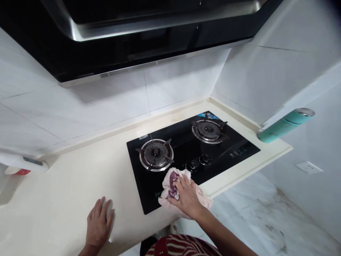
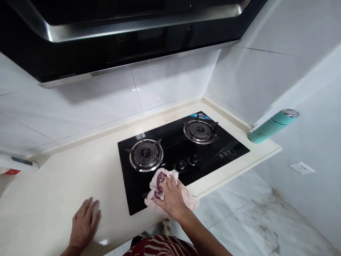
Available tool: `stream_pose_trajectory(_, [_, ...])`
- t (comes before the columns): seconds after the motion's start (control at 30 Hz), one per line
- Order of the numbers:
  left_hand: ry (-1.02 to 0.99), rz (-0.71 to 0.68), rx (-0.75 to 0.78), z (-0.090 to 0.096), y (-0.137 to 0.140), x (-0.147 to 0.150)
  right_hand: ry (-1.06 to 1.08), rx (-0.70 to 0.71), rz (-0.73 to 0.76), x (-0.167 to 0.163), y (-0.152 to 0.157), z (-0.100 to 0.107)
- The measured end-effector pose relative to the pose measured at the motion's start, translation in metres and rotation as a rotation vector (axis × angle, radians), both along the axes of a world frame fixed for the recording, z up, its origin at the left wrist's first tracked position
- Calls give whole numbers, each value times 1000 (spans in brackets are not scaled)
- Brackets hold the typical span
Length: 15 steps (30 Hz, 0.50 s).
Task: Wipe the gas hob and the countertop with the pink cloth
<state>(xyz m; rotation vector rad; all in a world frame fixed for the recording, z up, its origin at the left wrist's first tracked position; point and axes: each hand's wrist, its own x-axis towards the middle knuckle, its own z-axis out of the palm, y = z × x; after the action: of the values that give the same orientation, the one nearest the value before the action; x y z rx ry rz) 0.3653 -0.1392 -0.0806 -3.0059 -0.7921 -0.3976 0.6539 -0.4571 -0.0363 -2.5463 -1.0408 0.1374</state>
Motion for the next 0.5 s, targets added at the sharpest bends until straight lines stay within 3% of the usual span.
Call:
stream_pose_trajectory(0.17, [0,-13,11,1,1,0,133,62,-108,40,10,13])
stream_pose_trajectory(0.33, [-6,0,1,-1,1,-1,60,-32,-202,53,16,-1])
stream_pose_trajectory(0.5, [-13,12,1,-2,1,-1,106,37,-340,78,49,-12])
